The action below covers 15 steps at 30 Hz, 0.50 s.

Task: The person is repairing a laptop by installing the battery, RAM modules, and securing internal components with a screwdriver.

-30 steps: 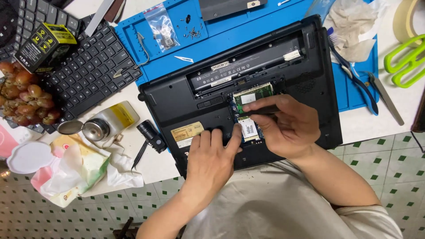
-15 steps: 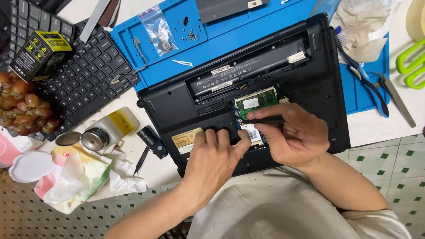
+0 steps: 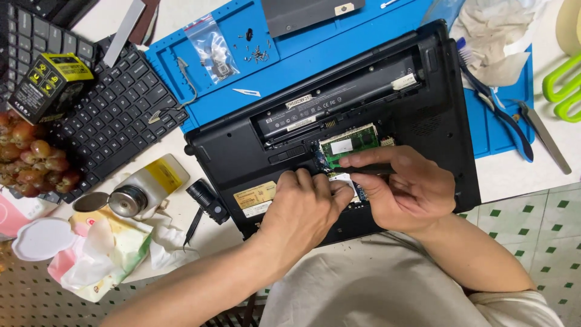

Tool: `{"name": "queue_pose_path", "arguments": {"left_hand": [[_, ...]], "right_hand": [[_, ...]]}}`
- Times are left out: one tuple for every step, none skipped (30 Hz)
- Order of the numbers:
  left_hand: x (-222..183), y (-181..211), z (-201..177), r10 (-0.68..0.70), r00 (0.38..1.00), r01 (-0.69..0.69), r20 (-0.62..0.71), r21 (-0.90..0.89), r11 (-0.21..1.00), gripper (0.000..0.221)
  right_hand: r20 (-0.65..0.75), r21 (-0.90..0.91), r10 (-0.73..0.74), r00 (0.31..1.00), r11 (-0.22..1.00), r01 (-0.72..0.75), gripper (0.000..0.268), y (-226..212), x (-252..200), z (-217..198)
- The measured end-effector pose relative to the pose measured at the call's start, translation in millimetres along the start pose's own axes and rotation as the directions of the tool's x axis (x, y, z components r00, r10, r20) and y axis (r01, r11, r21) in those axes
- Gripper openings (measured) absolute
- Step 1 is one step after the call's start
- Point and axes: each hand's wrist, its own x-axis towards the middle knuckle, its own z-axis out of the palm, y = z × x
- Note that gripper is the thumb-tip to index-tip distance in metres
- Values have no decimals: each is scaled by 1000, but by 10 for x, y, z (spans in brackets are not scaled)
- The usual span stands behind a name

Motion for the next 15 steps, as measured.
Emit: {"name": "queue_pose_path", "arguments": {"left_hand": [[-7, -16, -8, 5, 1000, -5, 1, -1, 1000, 11], [-17, -32, -12, 4, 1000, -5, -29, -6, 1000, 10], [-36, -40, -16, 1, 998, -1, -58, -14, 1000, 9], [-88, -71, 9, 2, 999, -3, -54, -18, 1000, 9], [-145, -90, 33, -54, 985, 36, -163, -112, 993, 21], [-204, -109, 58, -122, 957, 66, -264, -209, 976, 36], [-279, -97, 104, -124, 958, 69, -257, -214, 974, 36], [-358, -86, 147, -220, 939, 146, -263, -275, 950, 27], [-438, -80, 193, -314, 911, 219, -266, -334, 917, 30], [-504, -58, 196, -316, 912, 220, -261, -337, 915, 30], [-556, -38, 202, -407, 867, 266, -286, -425, 865, 34], [-614, -19, 206, -496, 814, 301, -302, -511, 805, 37], [-641, 49, 247, -502, 810, 305, -304, -513, 802, 37], [-671, 114, 286, -593, 752, 379, -289, -547, 747, 39], [-697, 173, 325, -676, 684, 445, -273, -579, 683, 41]], "right_hand": [[-3, -1, 4, 1000, 1000, -4, 70, -6, 11, 0], [-20, 6, 1, 1000, 1000, -1, 65, -10, 21, 4], [-33, 15, 1, 999, 1000, 0, 60, -19, 26, 10], [-32, 16, 7, 999, 1000, -6, 60, -82, 60, 21], [-41, -12, 161, 986, 987, -162, 32, -148, 87, 30], [-53, -40, 312, 949, 949, -314, 14, -215, 113, 40], [-48, -36, 318, 947, 947, -320, 14, -133, 75, 28], [-30, 21, 163, 986, 987, -162, 35, -56, 36, 19], [-24, 79, 0, 1000, 997, 1, 68, 21, -2, 15], [-22, 82, 5, 1000, 997, -3, 68, -70, 71, 39], [0, -40, 97, 995, 994, -97, 34, -155, 154, 56], [9, -162, 190, 982, 969, -186, 20, -245, 237, 76], [15, -163, 186, 982, 970, -181, 20, -237, 219, 73], [30, -193, 183, 983, 966, -174, 20, -234, 204, 72], [44, -223, 178, 983, 961, -164, 19, -231, 196, 71]]}}
